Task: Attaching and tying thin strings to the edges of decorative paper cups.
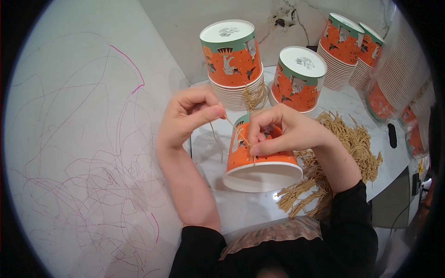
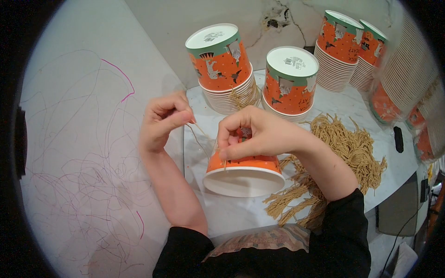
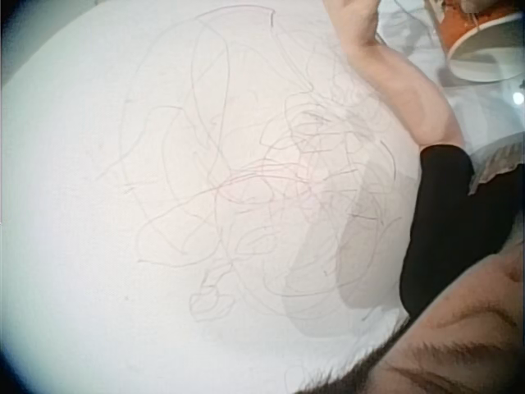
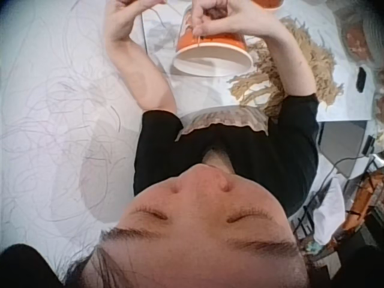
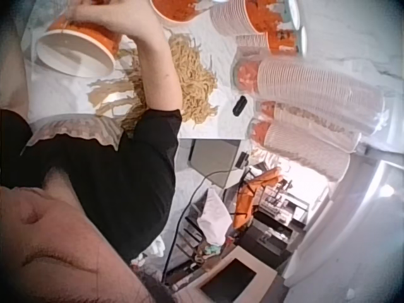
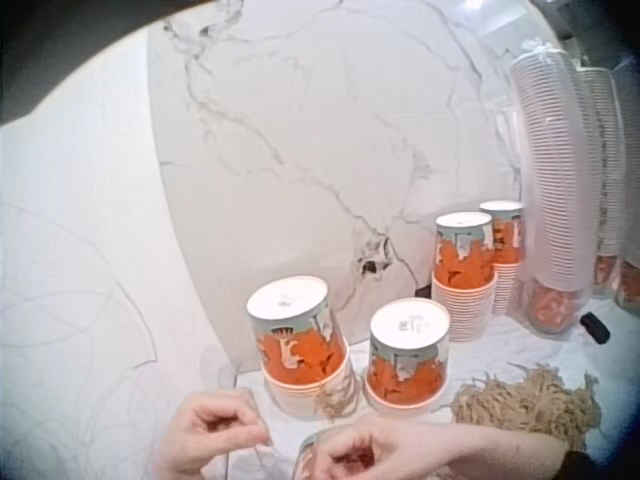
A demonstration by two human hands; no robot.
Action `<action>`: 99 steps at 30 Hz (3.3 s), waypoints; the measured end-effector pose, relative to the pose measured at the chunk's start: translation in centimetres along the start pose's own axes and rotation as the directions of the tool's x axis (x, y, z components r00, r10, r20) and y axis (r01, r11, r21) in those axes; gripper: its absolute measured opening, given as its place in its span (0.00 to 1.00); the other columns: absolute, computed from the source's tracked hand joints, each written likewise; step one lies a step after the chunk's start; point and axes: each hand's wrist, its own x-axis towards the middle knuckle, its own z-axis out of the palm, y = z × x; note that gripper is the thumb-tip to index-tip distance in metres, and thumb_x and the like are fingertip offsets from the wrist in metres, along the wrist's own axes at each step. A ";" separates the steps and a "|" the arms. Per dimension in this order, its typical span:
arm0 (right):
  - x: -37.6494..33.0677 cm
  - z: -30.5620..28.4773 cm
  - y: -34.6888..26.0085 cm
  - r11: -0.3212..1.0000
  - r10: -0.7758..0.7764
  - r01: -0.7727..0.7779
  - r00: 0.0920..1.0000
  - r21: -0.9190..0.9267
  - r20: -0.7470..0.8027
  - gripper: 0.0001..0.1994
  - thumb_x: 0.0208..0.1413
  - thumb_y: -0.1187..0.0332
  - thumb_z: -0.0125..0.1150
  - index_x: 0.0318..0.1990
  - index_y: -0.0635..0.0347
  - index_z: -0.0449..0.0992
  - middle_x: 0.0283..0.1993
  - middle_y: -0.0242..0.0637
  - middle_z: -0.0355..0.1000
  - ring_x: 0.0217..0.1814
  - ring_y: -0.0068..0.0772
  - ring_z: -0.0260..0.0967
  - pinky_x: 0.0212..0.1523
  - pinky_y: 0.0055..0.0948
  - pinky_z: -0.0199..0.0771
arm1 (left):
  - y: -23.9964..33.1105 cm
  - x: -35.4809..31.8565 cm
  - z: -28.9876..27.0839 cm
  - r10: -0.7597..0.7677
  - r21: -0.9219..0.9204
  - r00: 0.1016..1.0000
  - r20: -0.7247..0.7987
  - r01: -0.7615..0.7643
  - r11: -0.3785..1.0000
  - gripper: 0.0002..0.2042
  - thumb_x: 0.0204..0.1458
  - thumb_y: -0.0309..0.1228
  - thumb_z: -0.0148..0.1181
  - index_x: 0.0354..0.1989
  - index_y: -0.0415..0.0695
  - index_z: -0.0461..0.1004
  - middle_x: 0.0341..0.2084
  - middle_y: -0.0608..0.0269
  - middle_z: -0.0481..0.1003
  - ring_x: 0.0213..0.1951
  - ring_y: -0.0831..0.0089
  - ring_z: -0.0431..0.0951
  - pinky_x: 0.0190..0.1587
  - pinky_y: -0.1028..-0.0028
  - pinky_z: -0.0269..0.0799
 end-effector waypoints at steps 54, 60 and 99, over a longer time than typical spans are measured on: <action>-0.1 0.8 0.1 0.981 -0.186 0.171 0.967 -0.095 -0.174 0.17 0.59 0.58 0.70 0.45 0.63 0.78 0.37 0.30 0.76 0.39 0.19 0.71 0.41 0.26 0.73 | -2.3 3.2 3.4 0.171 -0.332 0.894 -0.414 -0.323 0.886 0.08 0.61 0.28 0.59 0.31 0.38 0.73 0.23 0.72 0.65 0.24 0.84 0.56 0.28 0.78 0.51; -0.7 -0.4 -0.2 0.739 -0.343 0.022 0.872 -0.673 -0.349 0.09 0.57 0.68 0.65 0.43 0.62 0.80 0.32 0.43 0.78 0.31 0.38 0.78 0.34 0.34 0.76 | -1.4 2.7 2.8 0.004 -0.026 0.885 -0.465 -0.019 0.999 0.09 0.60 0.34 0.65 0.41 0.41 0.82 0.20 0.79 0.70 0.22 0.88 0.57 0.26 0.81 0.51; -1.4 -2.2 -1.9 0.915 -0.161 0.333 0.821 0.230 -0.547 0.15 0.69 0.63 0.57 0.52 0.67 0.76 0.47 0.37 0.79 0.49 0.23 0.77 0.55 0.25 0.76 | 5.5 -1.0 5.5 -0.461 0.278 0.887 0.000 0.443 0.852 0.15 0.62 0.26 0.60 0.57 0.35 0.76 0.41 0.58 0.81 0.40 0.77 0.80 0.44 0.76 0.75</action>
